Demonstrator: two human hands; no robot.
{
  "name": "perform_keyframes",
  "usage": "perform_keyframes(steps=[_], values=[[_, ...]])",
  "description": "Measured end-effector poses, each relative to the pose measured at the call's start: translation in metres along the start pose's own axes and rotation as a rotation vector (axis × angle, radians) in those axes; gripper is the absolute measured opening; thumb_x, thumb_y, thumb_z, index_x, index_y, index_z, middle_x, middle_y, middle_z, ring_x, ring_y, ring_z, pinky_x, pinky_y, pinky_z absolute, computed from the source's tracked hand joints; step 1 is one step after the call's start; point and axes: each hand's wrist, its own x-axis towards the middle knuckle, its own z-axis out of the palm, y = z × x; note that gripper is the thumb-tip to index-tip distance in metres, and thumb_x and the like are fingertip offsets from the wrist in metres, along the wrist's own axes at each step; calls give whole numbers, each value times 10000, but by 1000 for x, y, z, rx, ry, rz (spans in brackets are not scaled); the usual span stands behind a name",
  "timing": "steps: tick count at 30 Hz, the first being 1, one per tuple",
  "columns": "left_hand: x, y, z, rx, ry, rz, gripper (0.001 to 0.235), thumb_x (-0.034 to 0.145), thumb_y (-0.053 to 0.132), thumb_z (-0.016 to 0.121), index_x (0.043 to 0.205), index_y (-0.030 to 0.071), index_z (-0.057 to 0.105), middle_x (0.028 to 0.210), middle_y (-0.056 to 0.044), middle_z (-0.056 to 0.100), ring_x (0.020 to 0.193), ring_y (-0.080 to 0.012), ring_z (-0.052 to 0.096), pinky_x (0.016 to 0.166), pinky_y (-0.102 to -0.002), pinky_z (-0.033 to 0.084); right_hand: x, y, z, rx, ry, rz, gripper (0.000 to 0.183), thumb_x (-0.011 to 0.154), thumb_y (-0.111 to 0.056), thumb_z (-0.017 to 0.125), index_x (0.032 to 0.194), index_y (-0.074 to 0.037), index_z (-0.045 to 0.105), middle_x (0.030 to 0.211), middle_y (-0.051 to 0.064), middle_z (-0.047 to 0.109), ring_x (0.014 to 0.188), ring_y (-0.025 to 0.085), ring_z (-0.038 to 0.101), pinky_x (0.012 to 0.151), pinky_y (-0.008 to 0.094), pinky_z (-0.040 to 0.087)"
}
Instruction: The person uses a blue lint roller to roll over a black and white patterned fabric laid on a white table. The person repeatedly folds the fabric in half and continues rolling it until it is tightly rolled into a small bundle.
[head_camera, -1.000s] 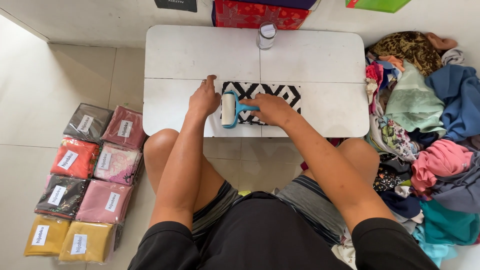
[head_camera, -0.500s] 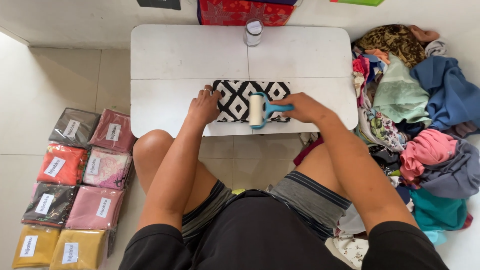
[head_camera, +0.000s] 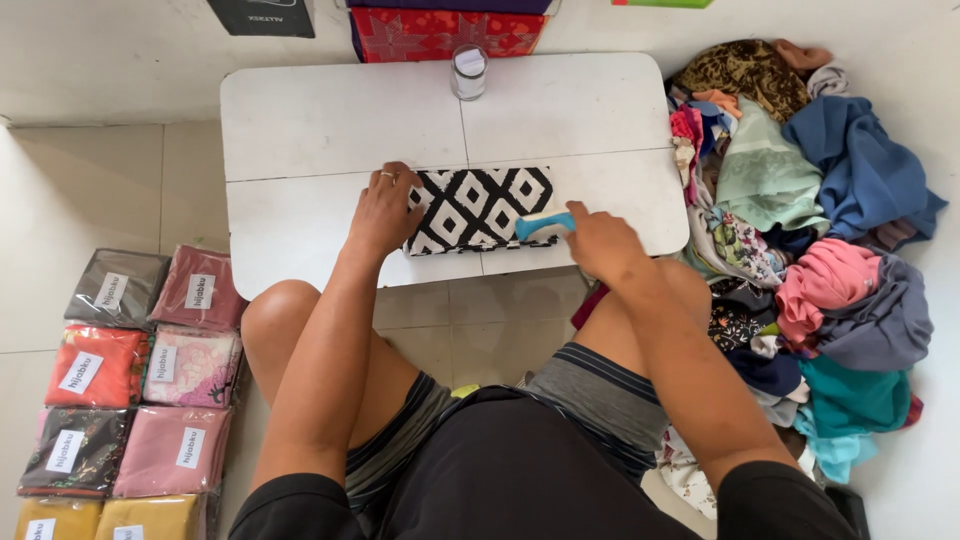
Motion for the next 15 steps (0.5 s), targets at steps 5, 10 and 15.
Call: perform_keyframes(steps=[5, 10, 15], values=[[11, -29, 49, 204, -204, 67, 575, 806, 236, 844, 1323, 179, 599, 1486, -115, 480, 1431, -338, 408, 1082, -532, 457, 45, -25, 11, 78, 130, 14, 521, 1034, -248, 448, 1498, -10, 461, 1072, 298, 697, 905, 443, 736, 735, 569, 601], [11, -32, 48, 172, -229, 40, 598, 800, 253, 850, 1347, 176, 620, 1509, -116, 474, 1438, -331, 405, 1082, -532, 461, 45, -38, 4, 85, 159, 27, 529, 1058, -247, 426, 1532, -14, 409, 1079, 298, 675, 934, 459, 723, 747, 574, 598], [6, -15, 26, 104, -213, 2, 524, 851, 292, 815, 1333, 153, 666, 1451, -135, 556, 1427, -326, 445, 1127, -557, 409, -20, -41, -10, 93, -4, 14, 516, 1024, -238, 455, 1472, 19, 478, 1058, 330, 694, 927, 482, 727, 738, 587, 596]])
